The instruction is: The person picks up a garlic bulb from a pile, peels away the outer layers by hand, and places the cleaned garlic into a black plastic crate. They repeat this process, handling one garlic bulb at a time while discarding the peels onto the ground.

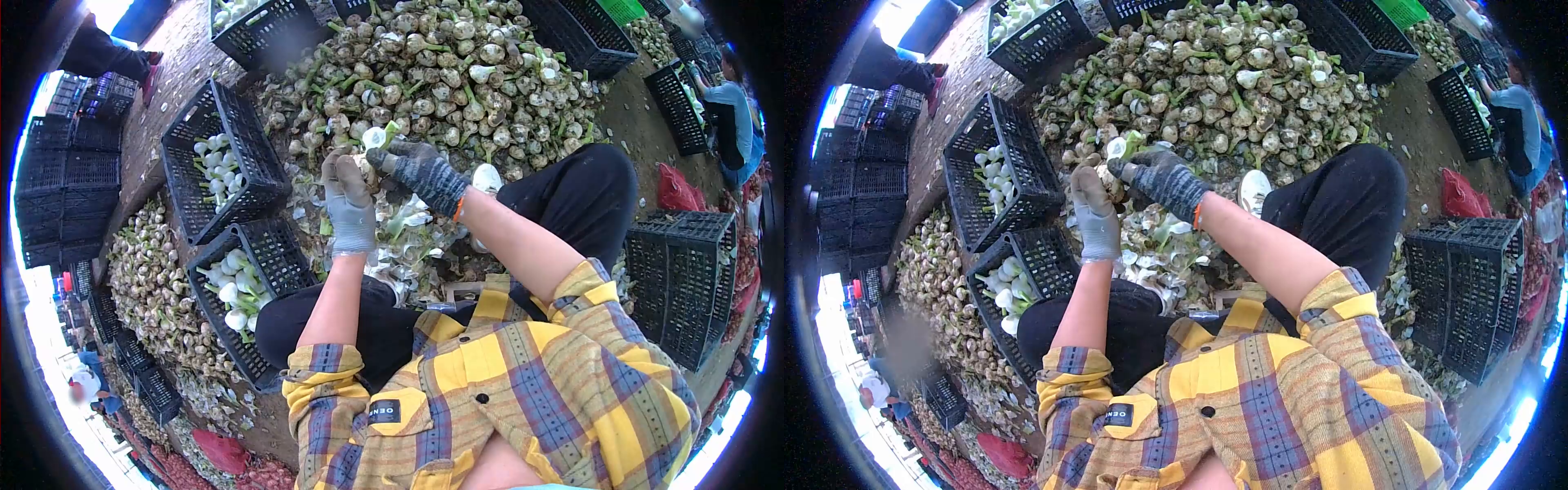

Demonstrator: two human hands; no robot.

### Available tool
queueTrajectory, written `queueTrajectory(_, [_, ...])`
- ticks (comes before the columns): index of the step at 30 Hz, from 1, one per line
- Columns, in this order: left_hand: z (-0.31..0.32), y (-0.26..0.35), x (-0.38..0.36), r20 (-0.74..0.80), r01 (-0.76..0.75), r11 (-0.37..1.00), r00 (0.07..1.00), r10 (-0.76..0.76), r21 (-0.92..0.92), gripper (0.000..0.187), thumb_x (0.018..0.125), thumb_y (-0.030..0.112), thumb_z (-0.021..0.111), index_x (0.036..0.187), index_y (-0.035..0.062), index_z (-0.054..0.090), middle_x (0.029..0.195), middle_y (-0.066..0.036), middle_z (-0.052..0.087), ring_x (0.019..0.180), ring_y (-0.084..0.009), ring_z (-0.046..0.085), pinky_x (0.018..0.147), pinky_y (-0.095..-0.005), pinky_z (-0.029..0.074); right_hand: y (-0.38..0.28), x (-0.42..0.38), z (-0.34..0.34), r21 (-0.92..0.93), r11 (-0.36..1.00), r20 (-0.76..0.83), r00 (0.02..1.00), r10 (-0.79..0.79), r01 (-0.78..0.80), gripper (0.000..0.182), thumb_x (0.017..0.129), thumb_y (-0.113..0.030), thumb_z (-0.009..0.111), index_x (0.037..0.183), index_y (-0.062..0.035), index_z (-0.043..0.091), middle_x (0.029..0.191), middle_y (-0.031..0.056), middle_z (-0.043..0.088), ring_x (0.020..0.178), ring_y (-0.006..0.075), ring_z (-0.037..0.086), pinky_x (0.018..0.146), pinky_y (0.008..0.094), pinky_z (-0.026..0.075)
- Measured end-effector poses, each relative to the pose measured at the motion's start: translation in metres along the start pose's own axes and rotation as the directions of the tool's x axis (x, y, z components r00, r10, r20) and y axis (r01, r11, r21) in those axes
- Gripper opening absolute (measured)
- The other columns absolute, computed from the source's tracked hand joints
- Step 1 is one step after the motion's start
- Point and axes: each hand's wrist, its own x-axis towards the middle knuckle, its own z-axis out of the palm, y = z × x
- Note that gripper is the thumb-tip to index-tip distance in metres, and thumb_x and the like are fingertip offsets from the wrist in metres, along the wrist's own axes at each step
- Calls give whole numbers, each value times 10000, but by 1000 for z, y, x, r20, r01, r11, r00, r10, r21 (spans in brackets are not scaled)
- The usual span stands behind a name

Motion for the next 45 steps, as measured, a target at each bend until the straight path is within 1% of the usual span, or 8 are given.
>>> queueTrajectory(12, [4, -3, -2, -6, -3, 991, 1000, 3, -131, 352, 917, 327, 505, 1101, 29, 472, 965, -18, 498, 882, -92, 446, 803, -220, 375, 19, 4, 0, 22, 987, -3, 988, -156, 156, 311, 815, -237, 608, 1001, 12, 614, 895, 135, 659, 791, 190, 602, 739, 324, 465])
queueTrajectory(18, [0, -2, 1, -35, 62, 993, 998, -59, 102, 474, 915, 462, 441, 1111, 34, 493, 1011, -38, 518, 895, -93, 455, 803, -228, 383, 33, 9, 3, -20, 982, -40, 981, -190, 189, 290, 807, -215, 592, 989, 10, 618, 888, 168, 649, 781, 234, 607, 743, 335, 464])
queueTrajectory(21, [-5, -2, 5, 152, 442, 849, 897, -415, -290, 532, 906, 527, 399, 1126, 54, 508, 1026, -57, 530, 886, -102, 474, 811, -232, 385, 32, 6, 6, -163, 952, -86, 957, -276, 260, 290, 795, -211, 585, 983, 7, 617, 897, 196, 637, 803, 289, 609, 748, 343, 465])
queueTrajectory(24, [-12, 15, 4, 329, 690, 686, 719, -612, -231, 612, 849, 635, 378, 1068, 88, 544, 940, -26, 565, 779, -116, 556, 684, -274, 478, 20, -3, 7, -271, 941, -128, 961, -245, 203, 296, 782, -214, 586, 979, 6, 617, 901, 206, 634, 829, 328, 605, 748, 353, 467])
queueTrajectory(31, [11, 20, -16, 13, 255, 967, 967, -255, -16, 683, 801, 488, 605, 1262, 69, 325, 974, -49, 562, 838, -106, 543, 690, -217, 448, 30, 6, 2, -148, 979, -242, 954, -176, 143, 290, 772, -211, 584, 958, 10, 612, 870, 192, 640, 809, 304, 618, 729, 364, 473])
queueTrajectory(35, [-15, 11, 4, 368, 690, 682, 716, -593, -244, 529, 846, 526, 510, 1106, 67, 533, 869, -51, 607, 736, -116, 579, 618, -224, 471, 36, 10, 4, -120, 982, -275, 946, -173, 145, 282, 778, -209, 575, 954, 8, 611, 875, 191, 636, 824, 301, 615, 740, 363, 469])
queueTrajectory(40, [2, 0, -4, 51, 423, 904, 906, -421, -60, 431, 861, 482, 515, 996, 75, 559, 821, -30, 597, 689, -118, 581, 582, -243, 489, 52, 21, 5, -78, 981, -274, 943, -191, 176, 283, 792, -200, 560, 986, 3, 596, 900, 189, 631, 838, 299, 610, 748, 358, 464])
queueTrajectory(45, [-7, 10, 1, 331, 627, 708, 776, -536, -324, 356, 875, 420, 519, 1029, 101, 551, 885, -46, 599, 707, -123, 588, 597, -256, 498, 33, 7, 6, 4, 998, -249, 966, -67, 70, 254, 823, -166, 519, 1003, 3, 580, 897, 180, 628, 832, 285, 603, 748, 346, 459])
